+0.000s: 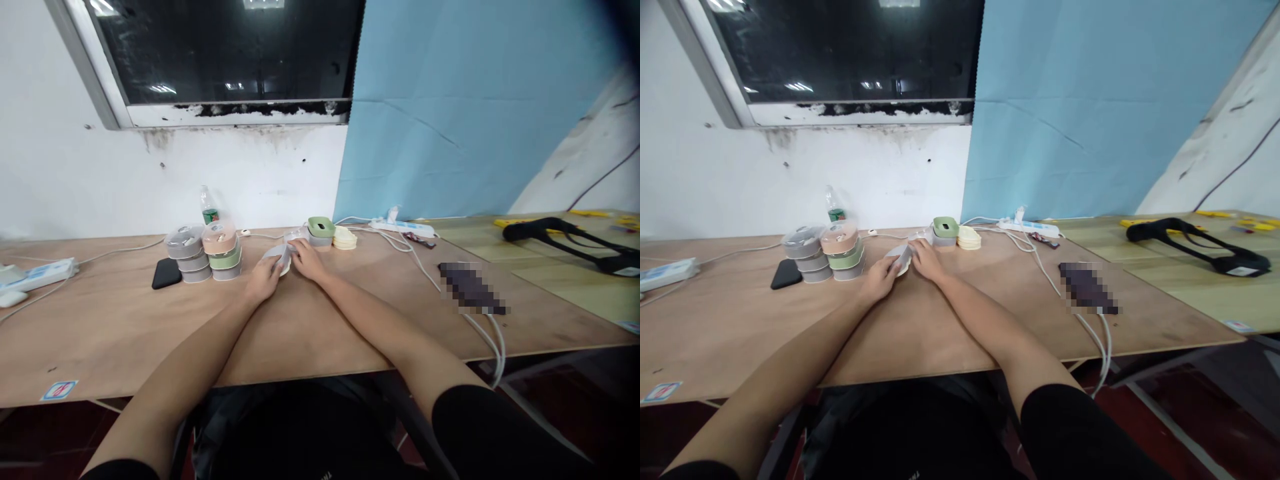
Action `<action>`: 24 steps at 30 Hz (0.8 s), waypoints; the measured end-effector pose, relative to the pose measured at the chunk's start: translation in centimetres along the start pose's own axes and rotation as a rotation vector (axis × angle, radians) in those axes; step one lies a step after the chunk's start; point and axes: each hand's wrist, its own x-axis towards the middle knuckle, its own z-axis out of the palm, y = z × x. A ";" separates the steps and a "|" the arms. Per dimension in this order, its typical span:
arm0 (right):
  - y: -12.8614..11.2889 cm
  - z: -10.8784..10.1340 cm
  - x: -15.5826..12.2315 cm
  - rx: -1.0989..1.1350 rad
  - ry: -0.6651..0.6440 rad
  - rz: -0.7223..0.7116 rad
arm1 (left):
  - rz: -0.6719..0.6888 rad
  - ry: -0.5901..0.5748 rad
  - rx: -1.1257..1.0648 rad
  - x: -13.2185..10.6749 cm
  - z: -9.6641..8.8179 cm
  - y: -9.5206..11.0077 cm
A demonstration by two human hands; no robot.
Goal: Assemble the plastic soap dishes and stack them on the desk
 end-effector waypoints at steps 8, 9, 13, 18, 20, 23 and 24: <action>1.3 0.2 -0.4 -0.003 -0.128 0.090 | -0.075 0.221 -0.148 0.1 -0.7 0.4; 1.3 0.3 -0.5 0.003 -0.128 0.085 | -0.066 0.222 -0.154 0.0 -0.7 0.7; 0.7 0.1 -0.4 -0.001 -0.038 0.077 | -0.016 0.237 -0.174 -0.3 -1.1 1.7; 0.2 -0.5 -0.2 -0.104 -0.008 0.011 | -0.090 0.350 -0.270 -0.3 -1.1 1.8; 0.3 -0.7 -0.1 -0.115 -0.004 -0.028 | -0.126 0.403 -0.325 -0.1 -1.0 1.4; 0.7 -0.8 -0.1 -0.124 0.033 -0.043 | -0.197 0.429 -0.418 0.2 -0.8 0.5; 0.8 -0.9 -0.1 -0.128 0.052 -0.028 | -0.212 0.414 -0.421 0.3 -0.7 0.2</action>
